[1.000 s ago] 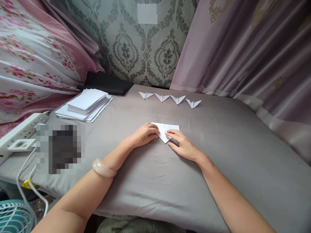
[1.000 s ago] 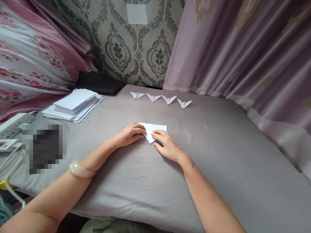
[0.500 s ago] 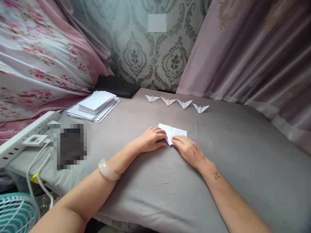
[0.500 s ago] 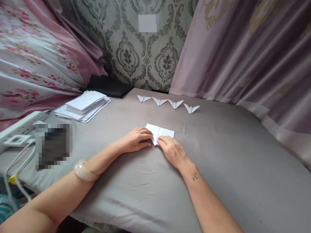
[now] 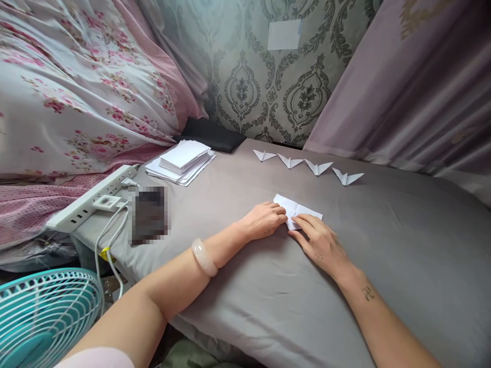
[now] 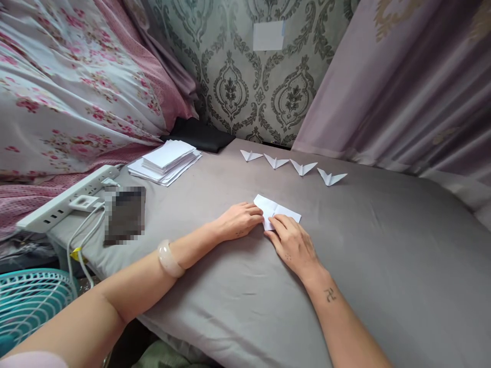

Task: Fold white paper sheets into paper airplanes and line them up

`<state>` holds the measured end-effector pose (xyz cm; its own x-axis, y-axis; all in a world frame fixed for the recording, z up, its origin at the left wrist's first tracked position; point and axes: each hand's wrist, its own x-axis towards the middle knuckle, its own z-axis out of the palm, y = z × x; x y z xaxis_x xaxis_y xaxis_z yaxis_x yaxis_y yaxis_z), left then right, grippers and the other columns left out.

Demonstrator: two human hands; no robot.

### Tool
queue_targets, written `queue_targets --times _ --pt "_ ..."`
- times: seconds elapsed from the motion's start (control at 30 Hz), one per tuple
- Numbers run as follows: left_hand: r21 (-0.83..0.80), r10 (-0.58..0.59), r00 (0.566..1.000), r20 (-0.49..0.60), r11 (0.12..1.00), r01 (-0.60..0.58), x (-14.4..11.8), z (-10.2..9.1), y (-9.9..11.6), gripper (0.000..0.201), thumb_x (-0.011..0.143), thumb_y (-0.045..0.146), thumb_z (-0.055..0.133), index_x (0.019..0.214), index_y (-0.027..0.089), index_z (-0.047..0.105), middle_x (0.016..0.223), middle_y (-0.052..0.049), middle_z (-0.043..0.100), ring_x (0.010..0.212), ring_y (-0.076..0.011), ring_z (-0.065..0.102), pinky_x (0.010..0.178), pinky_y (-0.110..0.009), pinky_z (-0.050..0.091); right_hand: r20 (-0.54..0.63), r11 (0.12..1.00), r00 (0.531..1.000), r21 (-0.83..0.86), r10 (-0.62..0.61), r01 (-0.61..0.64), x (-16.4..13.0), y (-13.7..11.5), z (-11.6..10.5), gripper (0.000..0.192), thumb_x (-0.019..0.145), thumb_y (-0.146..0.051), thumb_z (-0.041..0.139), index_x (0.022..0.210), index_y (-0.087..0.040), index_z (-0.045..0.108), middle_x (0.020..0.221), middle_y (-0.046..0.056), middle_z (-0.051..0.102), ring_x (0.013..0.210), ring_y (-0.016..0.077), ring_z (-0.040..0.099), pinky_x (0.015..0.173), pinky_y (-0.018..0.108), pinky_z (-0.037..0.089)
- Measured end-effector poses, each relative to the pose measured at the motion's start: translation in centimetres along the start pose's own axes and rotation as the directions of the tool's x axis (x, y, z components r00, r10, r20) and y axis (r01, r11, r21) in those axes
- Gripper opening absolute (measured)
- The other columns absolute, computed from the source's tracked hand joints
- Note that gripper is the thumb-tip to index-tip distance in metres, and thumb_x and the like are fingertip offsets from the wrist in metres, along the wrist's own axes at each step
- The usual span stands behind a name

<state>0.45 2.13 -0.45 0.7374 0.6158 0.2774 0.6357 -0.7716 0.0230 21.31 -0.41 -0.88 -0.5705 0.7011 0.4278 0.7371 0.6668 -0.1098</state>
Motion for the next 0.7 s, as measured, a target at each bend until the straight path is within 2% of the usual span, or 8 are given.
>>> queue_targets --times 0.13,0.27,0.33,0.47,0.7 --pt "-0.062 -0.065 0.998 -0.011 0.996 0.064 0.1 -0.2 0.2 0.029 0.099 0.022 0.035 0.099 0.018 0.064 0.100 -0.008 0.066 0.094 -0.0191 0.059 0.077 -0.030 0.044 -0.012 0.999 1.000 -0.051 0.004 -0.005 0.4 -0.1 0.3 0.029 0.096 -0.019 0.040 0.111 -0.021 0.064 0.104 0.010 0.067 0.093 0.0239 0.062 0.081 0.038 0.049" --pt "-0.122 -0.056 0.997 -0.054 0.991 0.049 0.1 -0.4 0.3 0.026 0.098 0.024 0.038 0.109 0.019 0.061 0.106 -0.008 0.066 0.103 -0.0200 0.058 0.084 -0.030 0.045 -0.051 0.994 0.998 -0.102 0.026 -0.031 0.6 -0.4 0.3 0.030 0.095 -0.015 0.039 0.111 -0.019 0.065 0.103 0.010 0.068 0.094 0.0229 0.061 0.083 0.036 0.046" --pt "-0.134 -0.053 0.998 -0.042 0.990 0.047 0.1 -0.4 0.3 0.027 0.099 0.022 0.036 0.108 0.020 0.061 0.103 -0.007 0.066 0.103 -0.0192 0.058 0.087 -0.030 0.045 -0.019 0.994 1.000 -0.108 0.021 -0.023 0.6 -0.7 0.1 0.030 0.095 -0.016 0.040 0.112 -0.020 0.065 0.103 0.009 0.067 0.096 0.0223 0.060 0.084 0.035 0.046" --pt "-0.112 -0.058 0.998 -0.003 0.992 0.057 0.1 -0.2 0.4 0.028 0.098 0.020 0.035 0.102 0.020 0.063 0.097 -0.007 0.066 0.098 -0.0189 0.059 0.085 -0.029 0.046 0.041 0.993 0.996 -0.086 0.078 -0.075 0.4 -1.1 -0.2 0.030 0.094 -0.014 0.042 0.115 -0.021 0.062 0.107 0.009 0.065 0.097 0.0217 0.058 0.082 0.034 0.047" --pt "-0.058 -0.027 1.000 0.003 0.998 0.027 0.1 -0.5 0.7 0.029 0.099 0.019 0.034 0.099 0.017 0.062 0.095 -0.007 0.066 0.092 -0.0191 0.059 0.080 -0.029 0.046 0.060 0.986 0.985 -0.016 0.164 -0.164 0.1 -1.2 -0.3 0.022 0.094 -0.016 0.046 0.101 -0.020 0.066 0.101 0.007 0.065 0.095 0.0202 0.057 0.080 0.033 0.048"
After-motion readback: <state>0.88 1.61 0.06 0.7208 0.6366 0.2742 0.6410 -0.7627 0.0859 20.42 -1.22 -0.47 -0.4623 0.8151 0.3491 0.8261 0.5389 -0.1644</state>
